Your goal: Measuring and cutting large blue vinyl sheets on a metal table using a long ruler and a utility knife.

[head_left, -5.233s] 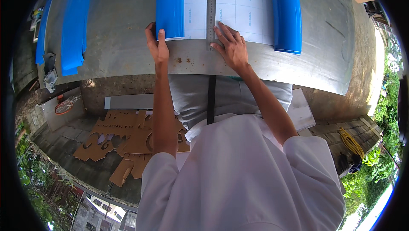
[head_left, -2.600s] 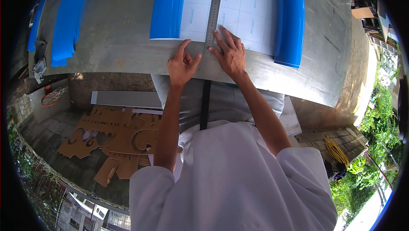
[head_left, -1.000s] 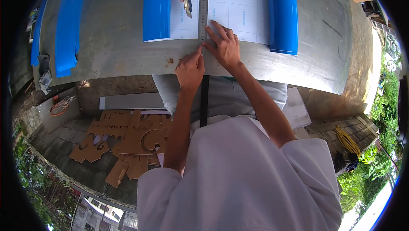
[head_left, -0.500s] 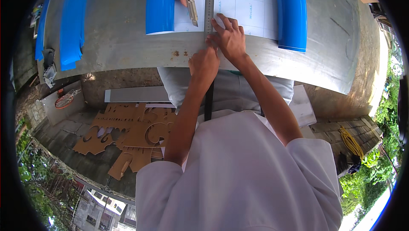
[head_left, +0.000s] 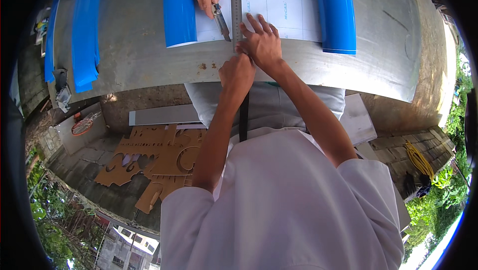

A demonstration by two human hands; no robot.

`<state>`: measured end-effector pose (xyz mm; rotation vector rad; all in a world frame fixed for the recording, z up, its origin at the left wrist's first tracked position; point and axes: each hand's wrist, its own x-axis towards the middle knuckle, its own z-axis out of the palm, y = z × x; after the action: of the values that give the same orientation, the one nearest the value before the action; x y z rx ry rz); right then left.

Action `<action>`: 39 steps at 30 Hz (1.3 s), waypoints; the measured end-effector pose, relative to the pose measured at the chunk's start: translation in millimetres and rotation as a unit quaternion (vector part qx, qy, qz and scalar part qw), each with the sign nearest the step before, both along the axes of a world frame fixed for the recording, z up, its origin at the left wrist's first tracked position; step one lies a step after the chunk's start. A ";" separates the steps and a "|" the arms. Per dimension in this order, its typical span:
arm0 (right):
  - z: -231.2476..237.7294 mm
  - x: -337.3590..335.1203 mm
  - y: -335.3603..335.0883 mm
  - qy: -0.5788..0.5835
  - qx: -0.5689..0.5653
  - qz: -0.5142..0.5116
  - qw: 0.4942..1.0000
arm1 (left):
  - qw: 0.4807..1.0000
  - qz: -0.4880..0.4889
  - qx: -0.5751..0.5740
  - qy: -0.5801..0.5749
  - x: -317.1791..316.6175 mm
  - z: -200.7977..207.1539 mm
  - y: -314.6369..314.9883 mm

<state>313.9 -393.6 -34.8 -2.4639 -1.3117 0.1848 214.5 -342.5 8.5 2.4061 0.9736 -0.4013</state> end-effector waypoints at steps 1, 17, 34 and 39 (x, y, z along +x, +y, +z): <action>0.3 0.1 0.0 0.005 0.001 -0.001 1.000 | 1.000 -0.001 0.003 0.003 0.2 0.3 -0.4; 0.1 0.7 -2.6 0.016 0.038 -0.014 0.999 | 0.999 -0.034 0.021 0.028 -2.1 -1.1 -4.1; 3.4 2.8 -1.5 0.030 0.031 -0.027 0.999 | 1.000 -0.007 0.013 0.022 1.6 0.2 -2.6; -0.8 1.0 -3.3 0.036 0.035 -0.030 0.998 | 0.999 -0.012 0.006 0.033 1.3 0.6 -3.0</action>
<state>314.9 -396.9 -35.7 -2.4113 -1.1927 0.2071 215.7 -345.6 9.0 2.4305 0.9779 -0.4874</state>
